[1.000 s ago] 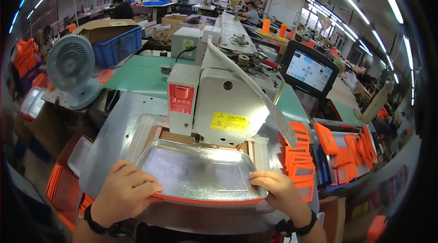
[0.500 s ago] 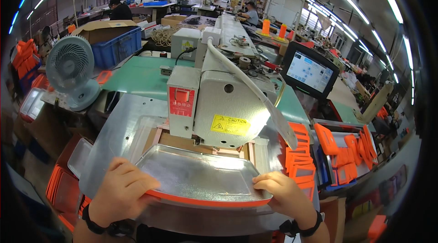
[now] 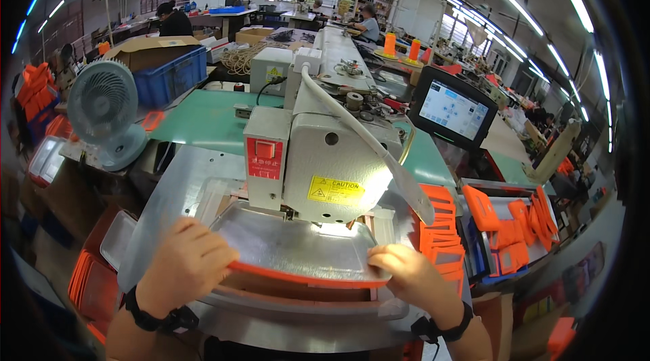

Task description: The recorder is seen operating an industrial sewing machine to assemble orange pouches, involving positioning materials, using small tools for adjustments, and interacting with a touchscreen control panel.

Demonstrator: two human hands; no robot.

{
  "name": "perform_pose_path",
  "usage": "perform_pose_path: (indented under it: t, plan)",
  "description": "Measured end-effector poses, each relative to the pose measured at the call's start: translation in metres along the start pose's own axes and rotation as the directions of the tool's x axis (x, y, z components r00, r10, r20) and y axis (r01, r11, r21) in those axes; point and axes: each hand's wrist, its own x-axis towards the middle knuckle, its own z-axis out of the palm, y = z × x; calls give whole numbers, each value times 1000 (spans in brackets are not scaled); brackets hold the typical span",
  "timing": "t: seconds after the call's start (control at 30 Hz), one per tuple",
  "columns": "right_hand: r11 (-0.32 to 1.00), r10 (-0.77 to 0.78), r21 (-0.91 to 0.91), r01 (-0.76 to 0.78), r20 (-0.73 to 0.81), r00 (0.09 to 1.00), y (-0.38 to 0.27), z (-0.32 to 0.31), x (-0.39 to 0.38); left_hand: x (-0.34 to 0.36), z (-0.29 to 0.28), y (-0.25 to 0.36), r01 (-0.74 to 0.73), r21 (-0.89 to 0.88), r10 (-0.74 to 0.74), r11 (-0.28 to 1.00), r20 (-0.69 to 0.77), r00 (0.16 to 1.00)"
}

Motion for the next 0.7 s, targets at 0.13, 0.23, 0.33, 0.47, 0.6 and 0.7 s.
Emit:
perform_pose_path:
  t: [0.13, 0.23, 0.33, 0.47, 0.6, 0.7]
  plan:
    - [993, -32, -106, 43, 103, 994, -5, 17, -10, -30, 24, 9, -5, -41, 7, 999, 68, 998]
    - [996, -35, -77, 48, 162, 986, 2, 24, -17, -38, 40, 12, 6, -81, 3, 997, 106, 994]
    - [998, -42, -44, 51, 188, 981, 8, 26, -16, -42, 42, 15, 51, -106, -36, 993, 141, 989]
    - [998, -69, 21, 67, 190, 979, 28, 25, -13, -38, 45, 18, 76, -121, -57, 990, 148, 987]
    - [993, -53, 113, 22, 284, 957, 37, 18, -2, -37, 48, 18, 107, -125, -85, 986, 167, 982]
    - [999, 37, -11, -35, 312, 949, 40, 14, 6, -34, 46, 17, 131, -168, -95, 977, 204, 974]
